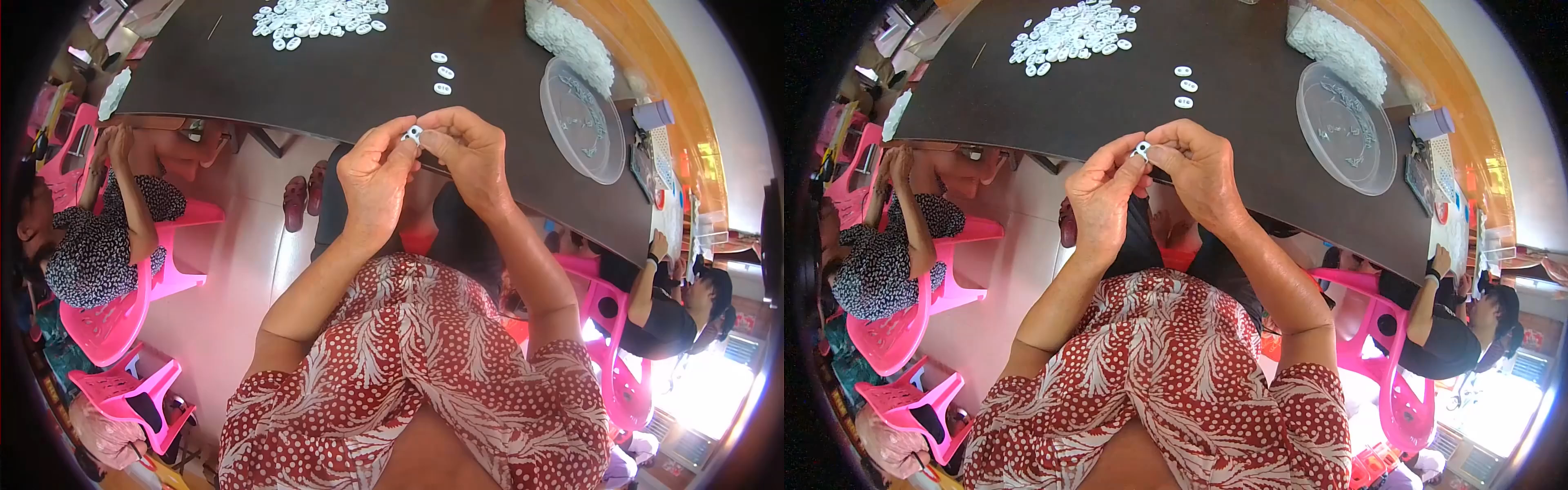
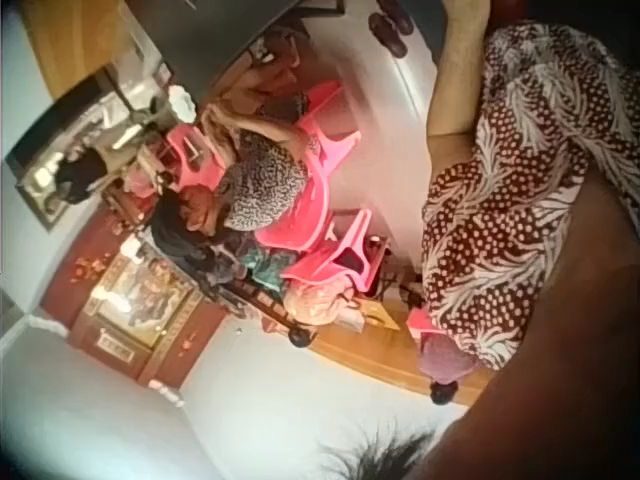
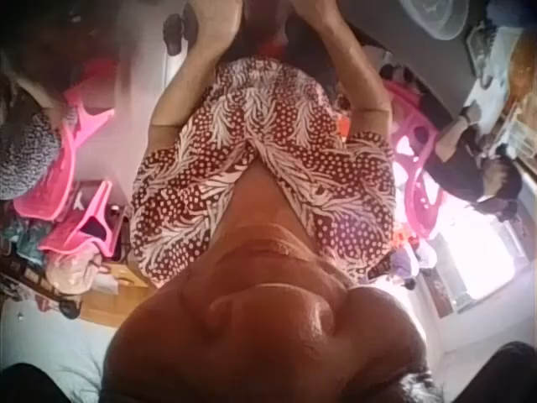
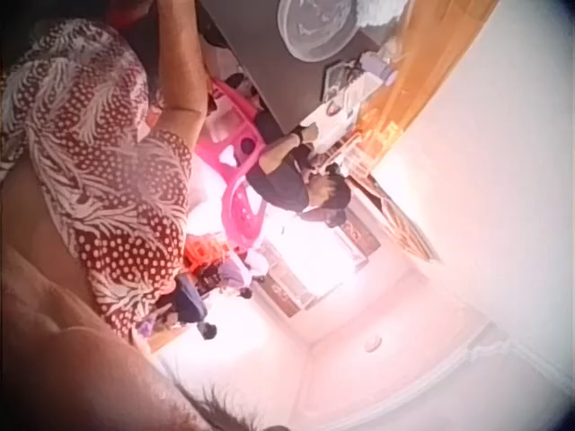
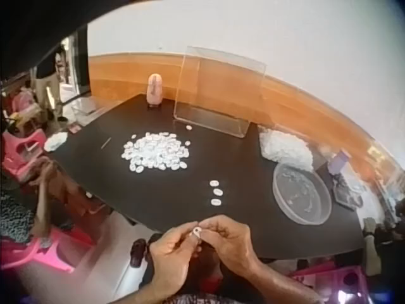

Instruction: Assembling small plastic button-like components by hand at a workbench.

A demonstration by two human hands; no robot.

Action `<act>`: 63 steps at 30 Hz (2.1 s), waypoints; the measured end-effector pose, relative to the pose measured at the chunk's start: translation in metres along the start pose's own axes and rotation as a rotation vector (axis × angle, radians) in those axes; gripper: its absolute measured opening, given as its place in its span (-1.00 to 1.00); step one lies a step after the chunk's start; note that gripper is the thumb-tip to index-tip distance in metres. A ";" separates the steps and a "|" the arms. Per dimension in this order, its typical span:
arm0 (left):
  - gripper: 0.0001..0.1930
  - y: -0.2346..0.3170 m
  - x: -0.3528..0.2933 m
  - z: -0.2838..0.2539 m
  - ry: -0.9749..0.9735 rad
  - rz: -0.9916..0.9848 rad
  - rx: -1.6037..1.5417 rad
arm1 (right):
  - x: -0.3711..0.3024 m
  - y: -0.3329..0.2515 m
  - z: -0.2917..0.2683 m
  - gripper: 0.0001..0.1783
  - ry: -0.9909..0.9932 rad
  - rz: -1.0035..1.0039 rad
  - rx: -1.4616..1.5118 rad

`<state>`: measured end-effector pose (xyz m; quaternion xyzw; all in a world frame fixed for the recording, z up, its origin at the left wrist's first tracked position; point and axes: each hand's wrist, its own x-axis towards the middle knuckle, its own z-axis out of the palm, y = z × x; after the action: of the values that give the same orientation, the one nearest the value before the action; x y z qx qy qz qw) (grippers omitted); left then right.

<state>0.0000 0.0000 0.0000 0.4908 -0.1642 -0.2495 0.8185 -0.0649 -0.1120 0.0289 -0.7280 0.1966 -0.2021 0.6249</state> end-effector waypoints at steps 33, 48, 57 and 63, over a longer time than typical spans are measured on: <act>-0.80 0.009 0.003 -0.004 -0.029 -0.051 -0.149 | -0.010 0.009 0.014 -0.68 0.185 -0.594 -0.427; -0.80 -0.006 -0.001 -0.002 -0.034 0.158 -0.172 | -0.015 0.016 0.023 -0.67 0.211 -0.564 -0.250; -0.81 -0.004 0.001 0.000 -0.009 0.187 -0.194 | -0.014 0.013 0.024 -0.67 0.222 -0.630 -0.300; -0.79 0.007 -0.006 0.000 -0.019 0.225 -0.093 | -0.022 0.006 0.025 -0.68 0.187 -0.531 -0.232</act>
<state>-0.0027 0.0060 0.0064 0.4286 -0.2143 -0.1682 0.8614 -0.0700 -0.0806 0.0184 -0.7986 0.0779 -0.4009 0.4420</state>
